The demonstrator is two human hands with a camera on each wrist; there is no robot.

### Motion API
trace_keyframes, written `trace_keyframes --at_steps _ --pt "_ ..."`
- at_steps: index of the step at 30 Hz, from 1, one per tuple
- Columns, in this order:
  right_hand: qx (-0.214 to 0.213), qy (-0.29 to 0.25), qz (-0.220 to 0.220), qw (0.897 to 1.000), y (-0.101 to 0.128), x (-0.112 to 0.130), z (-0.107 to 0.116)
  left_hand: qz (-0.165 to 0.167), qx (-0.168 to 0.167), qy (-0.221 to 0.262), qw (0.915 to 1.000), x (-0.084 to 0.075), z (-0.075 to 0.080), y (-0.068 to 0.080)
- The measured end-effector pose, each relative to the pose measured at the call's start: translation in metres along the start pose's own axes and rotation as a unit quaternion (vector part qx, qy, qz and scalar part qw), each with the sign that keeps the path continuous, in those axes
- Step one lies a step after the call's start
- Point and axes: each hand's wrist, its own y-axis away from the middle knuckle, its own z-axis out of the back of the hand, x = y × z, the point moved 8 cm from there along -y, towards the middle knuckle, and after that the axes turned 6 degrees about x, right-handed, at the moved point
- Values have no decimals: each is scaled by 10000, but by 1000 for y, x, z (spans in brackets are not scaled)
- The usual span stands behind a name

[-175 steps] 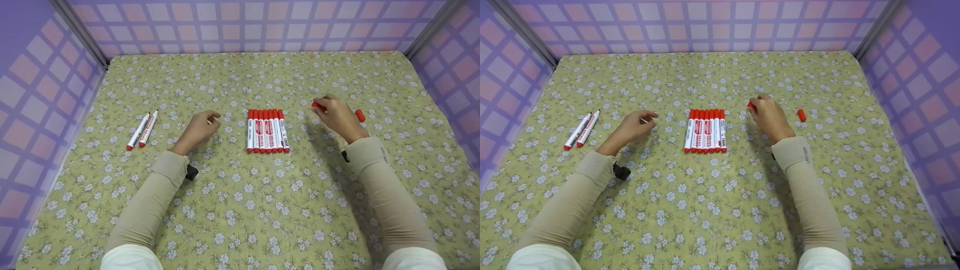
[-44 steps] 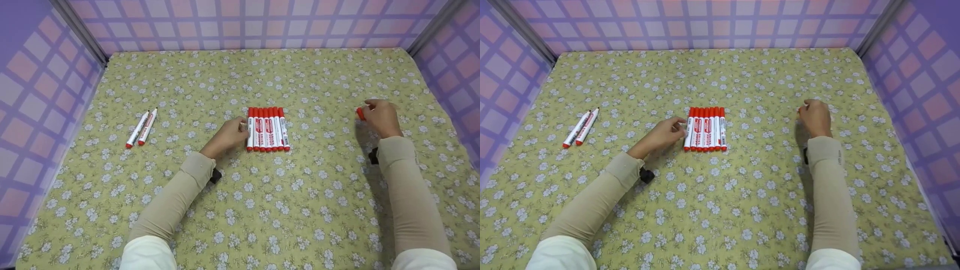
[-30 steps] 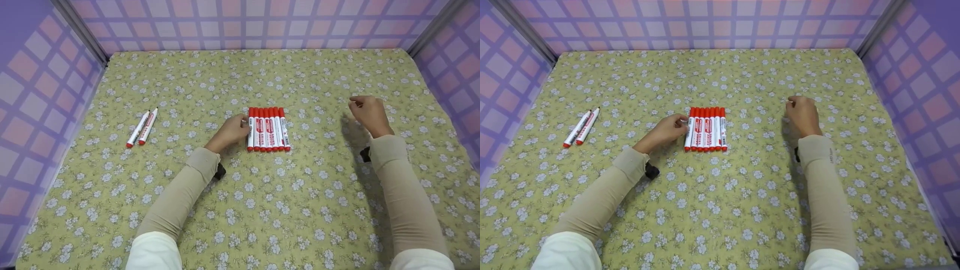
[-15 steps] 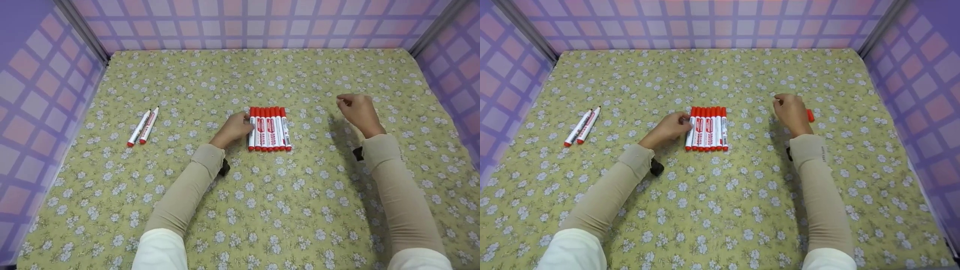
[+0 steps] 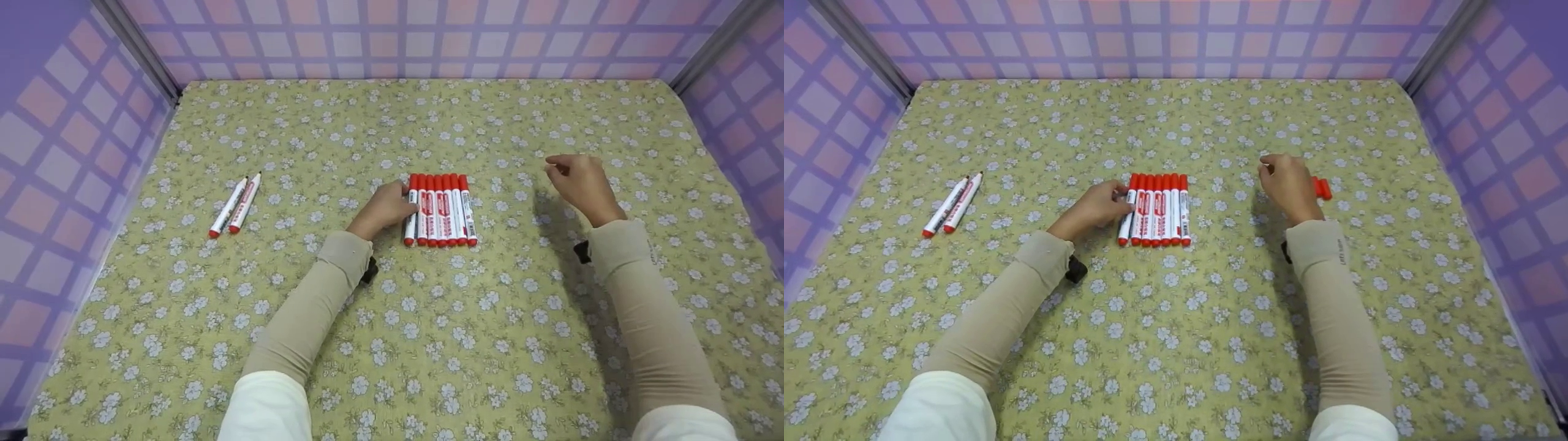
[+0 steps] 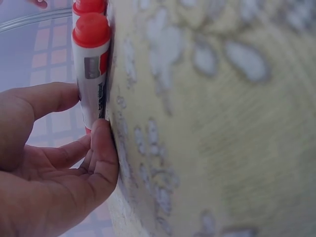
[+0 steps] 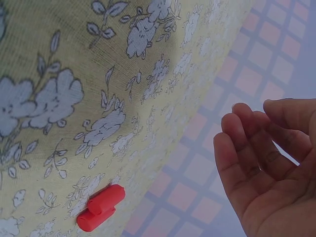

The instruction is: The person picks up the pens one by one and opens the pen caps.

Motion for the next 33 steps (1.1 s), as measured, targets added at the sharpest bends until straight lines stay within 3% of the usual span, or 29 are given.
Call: trace_keyframes --at_steps 15,27,33 --pt "368 156 -275 9988 1 2 -3 60 -146 -159 9997 -4 1 2" --pt "447 -3 -194 9988 0 12 -8 322 20 498 9982 4 3 1" --pt "508 -51 -138 9986 1 18 -9 330 91 458 9984 5 5 2"
